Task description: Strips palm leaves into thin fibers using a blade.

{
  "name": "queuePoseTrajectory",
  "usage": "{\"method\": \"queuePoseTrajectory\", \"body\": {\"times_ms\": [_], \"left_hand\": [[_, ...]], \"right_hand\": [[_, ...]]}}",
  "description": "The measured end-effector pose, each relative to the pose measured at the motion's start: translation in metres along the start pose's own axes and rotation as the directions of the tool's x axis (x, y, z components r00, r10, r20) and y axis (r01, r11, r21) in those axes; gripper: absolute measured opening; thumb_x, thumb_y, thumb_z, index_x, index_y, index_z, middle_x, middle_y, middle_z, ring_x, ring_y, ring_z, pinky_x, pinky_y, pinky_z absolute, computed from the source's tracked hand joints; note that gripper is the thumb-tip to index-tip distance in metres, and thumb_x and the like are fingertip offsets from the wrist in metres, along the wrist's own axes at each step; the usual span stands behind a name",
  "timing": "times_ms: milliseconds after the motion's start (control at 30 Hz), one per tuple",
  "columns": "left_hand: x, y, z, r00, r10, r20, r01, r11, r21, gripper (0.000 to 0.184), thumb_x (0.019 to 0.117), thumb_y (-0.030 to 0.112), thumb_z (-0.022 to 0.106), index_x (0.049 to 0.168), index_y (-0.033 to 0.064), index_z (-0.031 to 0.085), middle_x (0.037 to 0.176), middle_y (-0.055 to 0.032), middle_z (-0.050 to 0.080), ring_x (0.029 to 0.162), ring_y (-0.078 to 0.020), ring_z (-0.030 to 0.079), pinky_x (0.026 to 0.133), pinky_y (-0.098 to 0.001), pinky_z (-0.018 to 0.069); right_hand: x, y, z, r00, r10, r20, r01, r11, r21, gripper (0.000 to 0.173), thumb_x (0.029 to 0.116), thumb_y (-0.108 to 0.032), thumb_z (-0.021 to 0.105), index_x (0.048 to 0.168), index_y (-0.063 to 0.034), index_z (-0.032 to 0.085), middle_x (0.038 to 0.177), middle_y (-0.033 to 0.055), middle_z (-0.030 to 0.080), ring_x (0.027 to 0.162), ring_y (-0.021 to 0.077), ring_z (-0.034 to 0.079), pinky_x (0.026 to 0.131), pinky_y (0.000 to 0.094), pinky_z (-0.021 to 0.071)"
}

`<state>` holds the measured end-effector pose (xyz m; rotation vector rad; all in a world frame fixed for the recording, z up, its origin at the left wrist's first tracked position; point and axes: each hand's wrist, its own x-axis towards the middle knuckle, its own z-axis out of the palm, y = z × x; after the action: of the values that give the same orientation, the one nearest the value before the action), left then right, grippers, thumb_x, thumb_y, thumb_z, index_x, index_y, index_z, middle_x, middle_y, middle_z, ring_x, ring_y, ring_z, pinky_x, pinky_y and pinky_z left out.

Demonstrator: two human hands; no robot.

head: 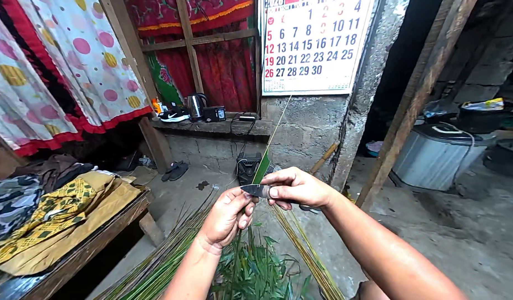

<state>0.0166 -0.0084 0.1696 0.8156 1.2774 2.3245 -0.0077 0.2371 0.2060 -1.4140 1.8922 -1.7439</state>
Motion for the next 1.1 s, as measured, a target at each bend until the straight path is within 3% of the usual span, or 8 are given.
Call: {"method": "queuePoseTrajectory", "body": {"times_ms": [267, 367, 533, 667, 900, 1000, 1100], "left_hand": [[0.0, 0.0, -0.004, 0.998, -0.042, 0.053, 0.045, 0.998, -0.05, 0.025, 0.1049, 0.016, 0.049, 0.093, 0.0064, 0.068, 0.06, 0.0048, 0.052, 0.047, -0.0028, 0.05, 0.046, -0.0177, 0.0458], [0.002, 0.003, -0.004, 1.0, 0.018, 0.02, -0.017, 0.999, -0.028, 0.025, 0.1069, 0.017, 0.046, 0.09, 0.0102, 0.063, 0.062, 0.005, 0.05, 0.047, -0.003, 0.048, 0.046, -0.0173, 0.0442], [0.001, 0.005, -0.004, 0.999, 0.027, 0.03, -0.027, 1.0, -0.009, 0.017, 0.1067, 0.014, 0.052, 0.106, 0.0068, 0.067, 0.062, 0.001, 0.056, 0.047, -0.0048, 0.053, 0.047, -0.0182, 0.0476], [0.002, 0.0, -0.002, 1.0, 0.027, -0.012, -0.027, 1.0, -0.016, 0.017, 0.1057, 0.012, 0.053, 0.098, 0.006, 0.066, 0.06, 0.0008, 0.055, 0.045, -0.0047, 0.051, 0.045, -0.0184, 0.0463], [0.004, 0.0, -0.003, 1.0, 0.002, -0.002, -0.002, 0.994, -0.105, 0.021, 0.1062, 0.014, 0.048, 0.1, 0.0057, 0.067, 0.058, 0.0043, 0.05, 0.043, -0.0032, 0.048, 0.044, -0.0175, 0.0451], [0.006, 0.014, -0.001, 0.999, 0.034, -0.001, -0.034, 0.994, -0.108, 0.025, 0.1088, 0.021, 0.047, 0.091, 0.0106, 0.062, 0.056, 0.0049, 0.048, 0.043, -0.0037, 0.048, 0.044, -0.0178, 0.0449], [0.008, 0.018, 0.002, 1.0, 0.03, -0.003, -0.03, 0.998, -0.062, 0.022, 0.1076, 0.016, 0.049, 0.093, 0.0089, 0.063, 0.055, 0.0043, 0.049, 0.042, -0.0041, 0.049, 0.044, -0.018, 0.046]], "right_hand": [[0.006, -0.011, -0.015, 0.996, 0.011, 0.093, -0.005, 0.997, -0.073, 0.033, 0.1049, -0.011, 0.053, 0.134, 0.0004, 0.062, 0.091, 0.0049, 0.072, 0.059, 0.0036, 0.058, 0.05, 0.0188, 0.0478], [0.004, -0.013, -0.011, 0.991, 0.032, 0.133, -0.022, 0.997, -0.074, 0.036, 0.1047, -0.011, 0.053, 0.139, 0.0003, 0.059, 0.091, 0.0048, 0.07, 0.06, 0.0043, 0.058, 0.051, 0.019, 0.0482], [0.004, -0.004, -0.007, 0.996, 0.016, 0.089, -0.012, 0.999, -0.047, 0.035, 0.1052, -0.012, 0.054, 0.138, -0.0012, 0.06, 0.092, 0.0046, 0.071, 0.06, 0.004, 0.058, 0.052, 0.0188, 0.0483], [0.007, -0.004, -0.011, 0.999, 0.01, 0.044, -0.007, 0.997, -0.079, 0.032, 0.1053, -0.013, 0.055, 0.135, -0.0024, 0.063, 0.093, 0.0039, 0.072, 0.062, 0.004, 0.059, 0.053, 0.0193, 0.0493], [0.013, -0.011, -0.017, 0.996, 0.064, 0.062, -0.056, 0.991, -0.125, 0.031, 0.1054, -0.013, 0.056, 0.133, -0.0018, 0.064, 0.094, 0.0038, 0.072, 0.062, 0.0034, 0.059, 0.053, 0.0185, 0.0496], [0.012, -0.01, -0.019, 0.995, 0.05, 0.088, -0.037, 0.989, -0.142, 0.032, 0.1059, -0.014, 0.054, 0.134, -0.0011, 0.063, 0.094, 0.0049, 0.072, 0.063, 0.0043, 0.06, 0.053, 0.0194, 0.0502], [0.009, -0.012, -0.019, 0.996, 0.033, 0.084, -0.021, 0.99, -0.143, 0.033, 0.1057, -0.015, 0.055, 0.134, -0.001, 0.063, 0.093, 0.0046, 0.071, 0.063, 0.005, 0.06, 0.054, 0.0198, 0.0505]]}}
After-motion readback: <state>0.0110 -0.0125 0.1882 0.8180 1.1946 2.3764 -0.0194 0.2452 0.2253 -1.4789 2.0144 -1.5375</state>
